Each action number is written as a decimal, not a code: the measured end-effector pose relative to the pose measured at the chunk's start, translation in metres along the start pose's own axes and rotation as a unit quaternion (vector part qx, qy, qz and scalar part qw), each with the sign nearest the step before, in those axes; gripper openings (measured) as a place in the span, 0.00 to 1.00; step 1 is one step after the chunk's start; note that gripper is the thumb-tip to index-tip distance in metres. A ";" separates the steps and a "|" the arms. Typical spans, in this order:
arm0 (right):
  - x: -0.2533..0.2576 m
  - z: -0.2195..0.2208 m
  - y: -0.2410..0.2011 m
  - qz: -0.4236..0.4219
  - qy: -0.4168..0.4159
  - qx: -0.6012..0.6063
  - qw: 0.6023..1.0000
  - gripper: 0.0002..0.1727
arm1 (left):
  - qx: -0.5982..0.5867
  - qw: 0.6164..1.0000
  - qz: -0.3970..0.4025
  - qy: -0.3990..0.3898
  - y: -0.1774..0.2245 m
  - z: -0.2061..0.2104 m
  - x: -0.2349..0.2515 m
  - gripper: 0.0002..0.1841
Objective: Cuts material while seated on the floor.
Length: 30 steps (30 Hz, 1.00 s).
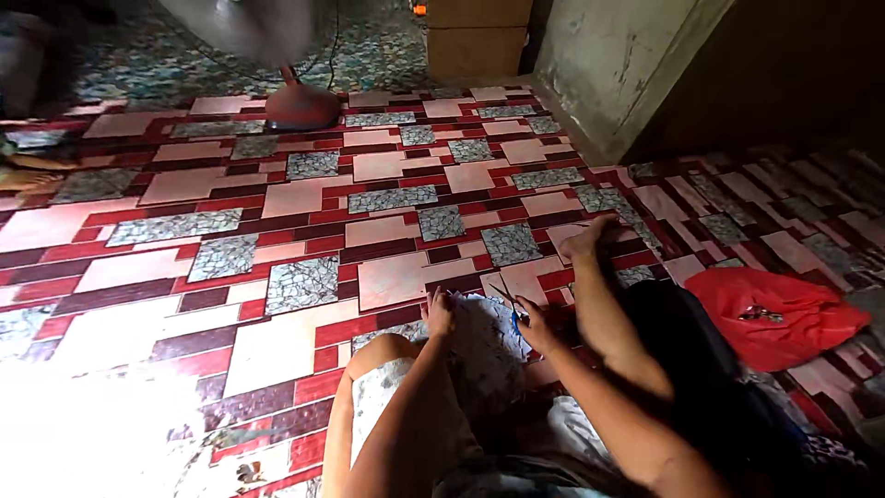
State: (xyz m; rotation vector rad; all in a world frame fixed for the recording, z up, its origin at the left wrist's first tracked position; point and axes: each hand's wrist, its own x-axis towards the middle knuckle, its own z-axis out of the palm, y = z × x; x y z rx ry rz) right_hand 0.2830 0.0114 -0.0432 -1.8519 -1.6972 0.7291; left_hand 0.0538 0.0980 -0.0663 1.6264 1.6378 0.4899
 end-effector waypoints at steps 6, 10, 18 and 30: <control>0.038 0.020 0.006 -0.011 -0.051 -0.065 0.996 0.33 | 0.042 0.995 0.073 -0.048 -0.007 0.021 0.009 0.23; 0.033 0.036 0.005 -0.033 -0.065 -0.081 0.994 0.35 | 0.053 0.985 0.118 -0.117 0.000 0.027 -0.003 0.24; -0.050 0.016 -0.012 0.013 -0.185 -0.045 0.982 0.35 | 0.182 0.919 0.127 -0.327 0.018 0.037 -0.070 0.25; -0.126 -0.037 -0.041 0.204 -0.004 0.280 0.938 0.24 | -0.376 0.914 -0.053 -0.143 0.037 -0.029 -0.160 0.07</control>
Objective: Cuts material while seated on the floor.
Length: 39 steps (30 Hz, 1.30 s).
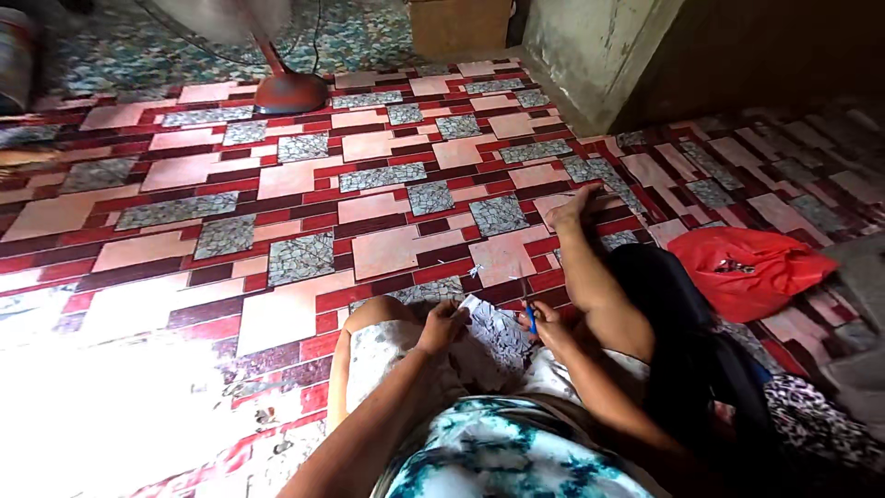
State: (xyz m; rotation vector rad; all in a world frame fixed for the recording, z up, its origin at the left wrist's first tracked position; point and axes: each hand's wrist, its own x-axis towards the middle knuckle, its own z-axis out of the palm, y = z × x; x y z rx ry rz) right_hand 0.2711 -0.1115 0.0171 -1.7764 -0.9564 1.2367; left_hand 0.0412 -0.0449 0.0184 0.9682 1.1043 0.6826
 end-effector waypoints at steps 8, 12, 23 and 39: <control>-0.023 0.017 0.036 0.109 -0.162 0.031 0.980 0.23 | -0.025 0.995 -0.093 0.035 -0.038 0.000 0.000 0.10; -0.027 0.008 0.044 0.106 -0.193 0.020 0.975 0.20 | 0.002 0.995 -0.092 0.037 -0.045 0.005 0.006 0.09; -0.017 0.015 0.045 0.065 -0.177 0.004 0.982 0.20 | 0.038 0.992 -0.116 -0.028 -0.043 0.010 0.002 0.09; -0.015 0.014 0.047 0.054 -0.190 -0.016 0.980 0.19 | 0.036 0.992 -0.119 -0.037 -0.041 0.009 0.002 0.09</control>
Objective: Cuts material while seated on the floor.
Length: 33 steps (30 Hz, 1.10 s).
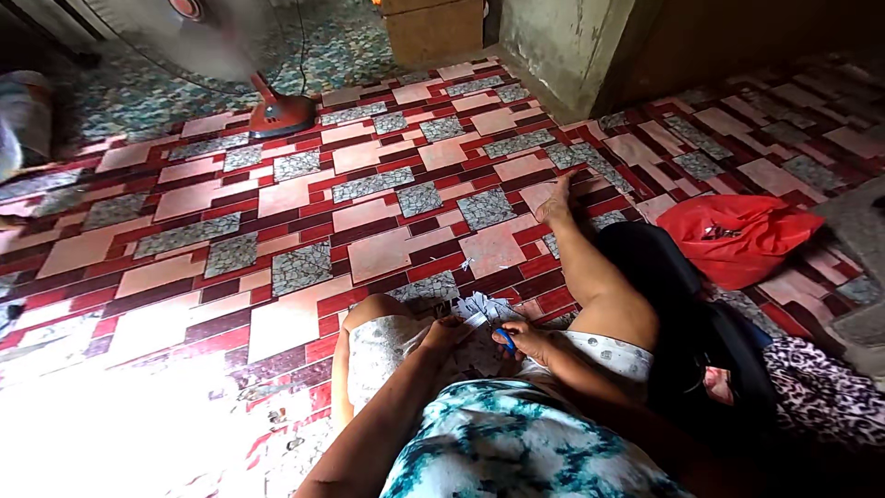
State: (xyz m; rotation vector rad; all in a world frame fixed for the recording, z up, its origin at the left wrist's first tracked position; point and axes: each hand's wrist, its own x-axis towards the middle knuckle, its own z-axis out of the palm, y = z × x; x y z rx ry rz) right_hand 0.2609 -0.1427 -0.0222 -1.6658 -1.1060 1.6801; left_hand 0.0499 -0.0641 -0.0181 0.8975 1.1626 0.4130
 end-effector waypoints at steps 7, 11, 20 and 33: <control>-0.001 0.000 -0.001 -0.017 0.011 -0.007 1.000 0.18 | 0.018 1.000 -0.003 0.006 0.002 0.001 0.001 0.10; -0.001 -0.001 0.000 -0.025 0.013 0.001 1.000 0.18 | 0.010 1.000 -0.005 0.008 0.003 0.001 0.001 0.10; -0.004 0.000 -0.005 0.022 -0.013 -0.026 0.999 0.19 | 0.004 1.000 -0.006 0.014 0.002 0.002 0.001 0.10; -0.004 -0.001 -0.003 -0.024 0.004 -0.019 1.000 0.17 | 0.010 1.000 -0.012 -0.001 0.003 0.001 0.000 0.11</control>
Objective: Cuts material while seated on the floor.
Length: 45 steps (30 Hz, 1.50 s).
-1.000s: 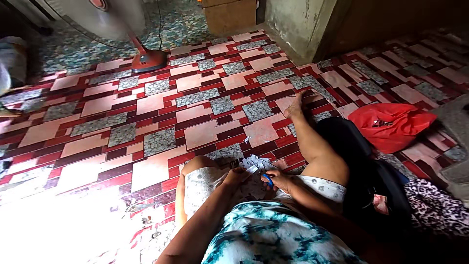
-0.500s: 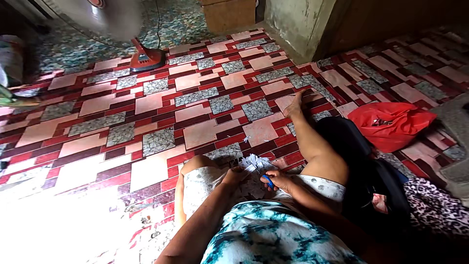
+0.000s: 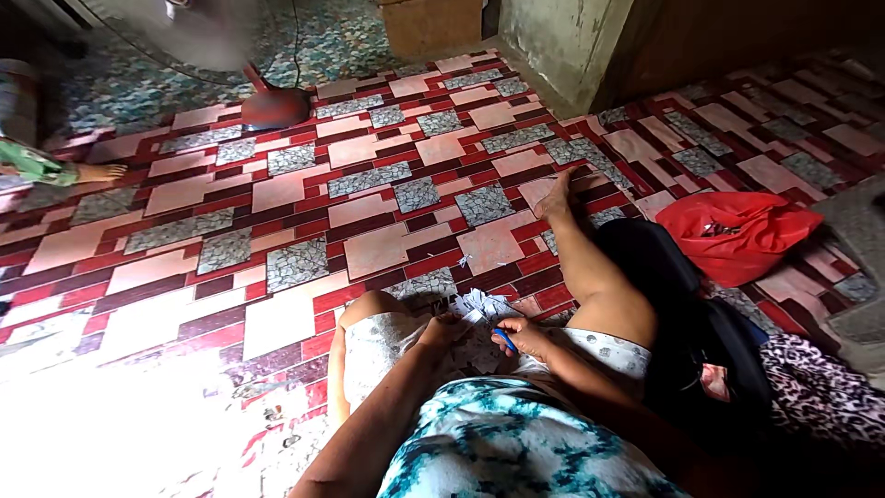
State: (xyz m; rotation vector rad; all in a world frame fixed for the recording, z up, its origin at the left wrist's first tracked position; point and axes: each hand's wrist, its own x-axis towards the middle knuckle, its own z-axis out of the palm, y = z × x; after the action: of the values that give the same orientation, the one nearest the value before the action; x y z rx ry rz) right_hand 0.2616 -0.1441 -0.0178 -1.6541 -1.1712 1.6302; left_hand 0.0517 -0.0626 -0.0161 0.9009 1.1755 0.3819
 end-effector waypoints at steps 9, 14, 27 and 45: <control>0.003 -0.003 0.001 0.050 -0.009 0.011 0.999 0.18 | -0.014 1.000 -0.002 0.003 -0.001 -0.001 0.001 0.09; 0.004 -0.002 0.002 0.038 -0.024 -0.008 0.999 0.18 | -0.013 1.000 -0.006 -0.001 -0.001 0.000 0.002 0.09; 0.004 -0.004 0.003 0.036 -0.008 0.004 0.999 0.18 | -0.025 1.000 -0.015 0.004 -0.001 0.000 0.003 0.10; 0.002 -0.003 0.001 0.011 -0.018 0.003 1.000 0.17 | -0.014 1.000 -0.017 -0.008 -0.002 0.001 0.002 0.09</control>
State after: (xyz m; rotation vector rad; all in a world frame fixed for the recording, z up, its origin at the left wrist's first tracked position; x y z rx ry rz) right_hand 0.2647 -0.1428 -0.0195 -1.6458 -1.1692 1.6818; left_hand 0.0526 -0.0628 -0.0183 0.8565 1.1671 0.3621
